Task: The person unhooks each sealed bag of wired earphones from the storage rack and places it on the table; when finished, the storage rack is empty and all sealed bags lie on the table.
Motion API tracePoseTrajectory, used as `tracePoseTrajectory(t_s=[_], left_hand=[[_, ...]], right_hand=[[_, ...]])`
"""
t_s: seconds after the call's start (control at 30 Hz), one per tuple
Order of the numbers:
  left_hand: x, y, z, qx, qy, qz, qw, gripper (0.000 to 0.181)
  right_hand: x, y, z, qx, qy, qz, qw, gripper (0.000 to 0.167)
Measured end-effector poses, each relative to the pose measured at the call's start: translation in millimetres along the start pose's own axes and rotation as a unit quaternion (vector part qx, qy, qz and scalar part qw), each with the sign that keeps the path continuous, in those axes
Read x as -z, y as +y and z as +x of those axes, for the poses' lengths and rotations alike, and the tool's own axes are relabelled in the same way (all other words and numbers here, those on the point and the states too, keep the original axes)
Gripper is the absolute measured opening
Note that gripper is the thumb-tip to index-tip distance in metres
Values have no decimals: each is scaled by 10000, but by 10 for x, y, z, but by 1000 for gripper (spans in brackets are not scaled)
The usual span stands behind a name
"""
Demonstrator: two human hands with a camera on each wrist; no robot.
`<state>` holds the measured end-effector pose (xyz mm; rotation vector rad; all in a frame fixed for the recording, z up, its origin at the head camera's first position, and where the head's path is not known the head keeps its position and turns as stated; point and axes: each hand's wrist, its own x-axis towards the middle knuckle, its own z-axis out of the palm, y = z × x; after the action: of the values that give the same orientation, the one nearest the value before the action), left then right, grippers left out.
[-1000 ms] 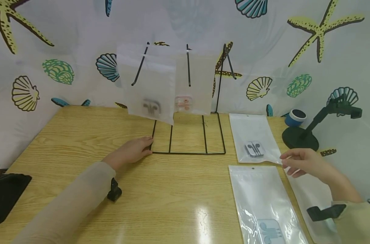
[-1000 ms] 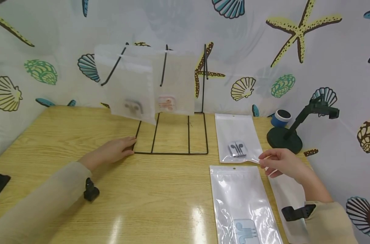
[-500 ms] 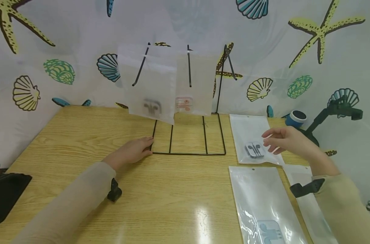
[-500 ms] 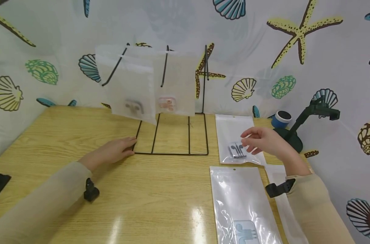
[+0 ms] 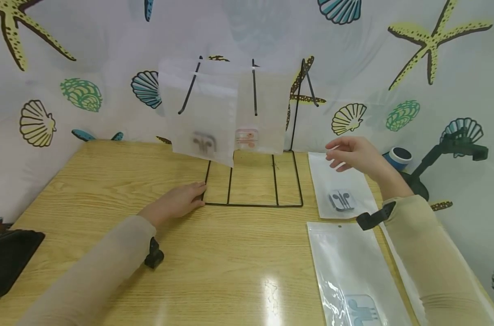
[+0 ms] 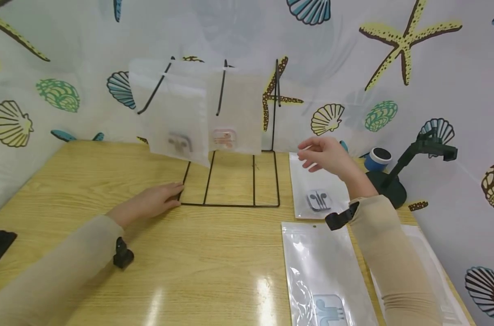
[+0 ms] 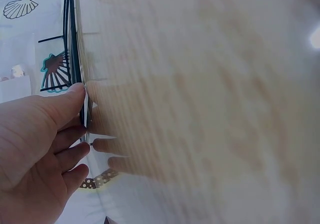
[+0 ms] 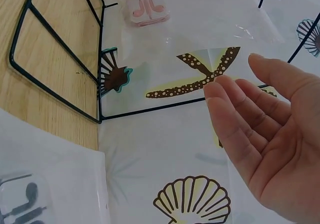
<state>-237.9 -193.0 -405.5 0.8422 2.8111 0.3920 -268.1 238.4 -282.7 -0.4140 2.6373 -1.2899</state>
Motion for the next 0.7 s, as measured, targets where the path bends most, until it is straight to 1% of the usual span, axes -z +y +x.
tracePoseTrajectory(t_s=[0.47,0.7], left_hand=[[6,3,3,22,-38,40,10000,55],[-6,-15,8,28,-41,-7,10000,55]], right_hand=[[-202,-224,581,115,481,469,9977,36],[-320,-370,793,219,905,654,9935,41]])
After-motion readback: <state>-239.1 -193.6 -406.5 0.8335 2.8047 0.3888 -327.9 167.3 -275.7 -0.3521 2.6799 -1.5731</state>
